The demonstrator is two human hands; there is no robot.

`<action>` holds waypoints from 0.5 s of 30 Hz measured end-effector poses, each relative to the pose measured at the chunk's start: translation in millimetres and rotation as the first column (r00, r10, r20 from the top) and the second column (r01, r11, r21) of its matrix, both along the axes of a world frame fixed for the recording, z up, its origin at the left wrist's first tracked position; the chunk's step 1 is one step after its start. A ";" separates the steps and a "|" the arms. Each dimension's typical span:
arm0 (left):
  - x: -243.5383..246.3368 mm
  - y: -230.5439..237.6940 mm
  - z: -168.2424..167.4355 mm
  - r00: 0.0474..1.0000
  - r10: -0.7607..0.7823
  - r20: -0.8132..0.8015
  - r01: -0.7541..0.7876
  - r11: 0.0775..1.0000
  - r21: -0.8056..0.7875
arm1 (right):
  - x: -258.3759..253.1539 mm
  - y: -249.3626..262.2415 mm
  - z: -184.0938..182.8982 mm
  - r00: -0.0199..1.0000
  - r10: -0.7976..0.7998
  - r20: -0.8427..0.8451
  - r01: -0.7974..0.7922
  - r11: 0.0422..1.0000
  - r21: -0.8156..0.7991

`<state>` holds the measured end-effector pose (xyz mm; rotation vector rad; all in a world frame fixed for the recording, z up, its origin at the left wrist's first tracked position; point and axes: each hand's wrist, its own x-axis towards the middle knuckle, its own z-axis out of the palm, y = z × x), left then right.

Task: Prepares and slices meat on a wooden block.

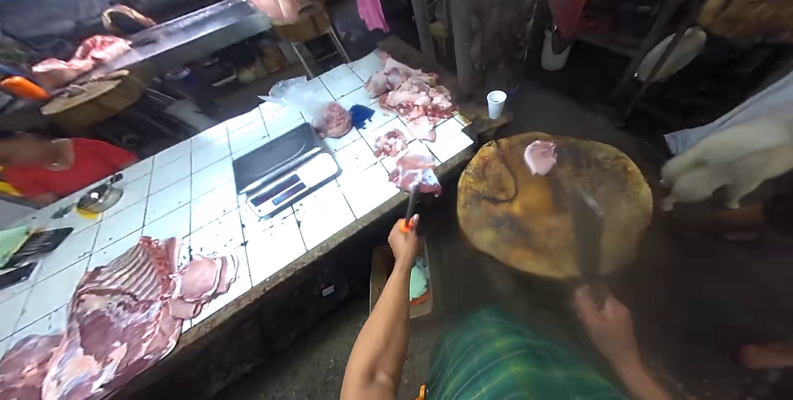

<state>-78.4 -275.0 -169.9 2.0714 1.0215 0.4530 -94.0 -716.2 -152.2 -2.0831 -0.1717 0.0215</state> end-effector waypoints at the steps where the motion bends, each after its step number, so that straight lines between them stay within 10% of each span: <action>1: 12.7 -4.7 0.8 0.999 -0.042 0.012 0.041 0.998 0.039 | -2.3 5.0 -3.4 0.998 0.054 0.039 -0.053 0.998 -0.017; 8: 78.1 -56.9 1.1 0.950 -0.284 0.131 0.258 0.949 0.180 | 10.0 39.3 19.4 0.947 0.313 -0.076 -0.322 0.928 -0.189; 15: 108.1 -81.5 16.9 0.896 -0.325 0.304 0.262 0.937 0.230 | 22.0 64.0 108.3 0.897 0.212 0.388 -0.242 0.970 0.030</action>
